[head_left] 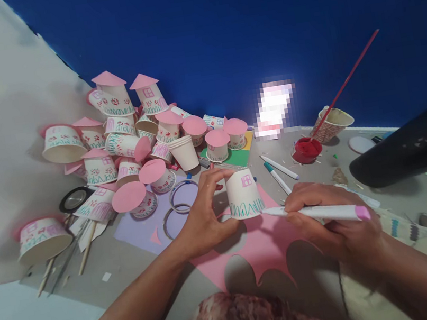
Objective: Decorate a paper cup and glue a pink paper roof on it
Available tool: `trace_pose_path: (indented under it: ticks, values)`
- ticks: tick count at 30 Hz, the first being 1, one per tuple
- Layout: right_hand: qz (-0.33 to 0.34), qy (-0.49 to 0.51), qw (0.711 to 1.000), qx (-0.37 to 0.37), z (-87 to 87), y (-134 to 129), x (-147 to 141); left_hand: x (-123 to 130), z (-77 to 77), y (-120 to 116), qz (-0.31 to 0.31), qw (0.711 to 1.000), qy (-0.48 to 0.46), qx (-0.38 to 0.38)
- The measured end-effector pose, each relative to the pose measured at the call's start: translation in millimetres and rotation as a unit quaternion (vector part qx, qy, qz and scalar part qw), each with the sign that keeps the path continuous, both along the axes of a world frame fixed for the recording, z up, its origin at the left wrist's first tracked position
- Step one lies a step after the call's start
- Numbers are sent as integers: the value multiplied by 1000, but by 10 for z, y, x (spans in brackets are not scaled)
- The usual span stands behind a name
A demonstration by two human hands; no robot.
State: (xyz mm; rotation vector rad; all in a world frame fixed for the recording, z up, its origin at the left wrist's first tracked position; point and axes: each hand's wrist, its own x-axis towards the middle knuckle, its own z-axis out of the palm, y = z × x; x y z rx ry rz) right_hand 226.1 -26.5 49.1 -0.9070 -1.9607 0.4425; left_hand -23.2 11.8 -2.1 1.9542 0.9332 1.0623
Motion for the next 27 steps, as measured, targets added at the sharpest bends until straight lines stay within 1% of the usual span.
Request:
trace_pose_path:
  ticks: [3, 5, 12, 16, 19, 23, 27]
  values:
    - [-17, 28, 999, -11, -1, -7, 41, -5, -4, 3, -1, 999, -16, -34]
    - [-30, 33, 999, -10, 5, -7, 54, -7, -4, 6, -3, 999, -22, -44]
    - [-11, 25, 1000, 2, 14, 14, 9, 7, -30, -1, -11, 998, -29, -49]
    - [-7, 12, 1000, -20, -4, 18, 25, 15, -38, -4, -9, 998, -39, -47]
    - [-18, 21, 999, -35, -32, 4, 70, 13, -39, 4, -10, 998, -41, -49]
    - [-47, 31, 998, -36, -57, -20, 110, 11, -49, 13, -3, 998, -44, -47]
    - [-35, 35, 999, -19, -41, -12, 85, 13, -63, 13, -9, 998, -46, -47]
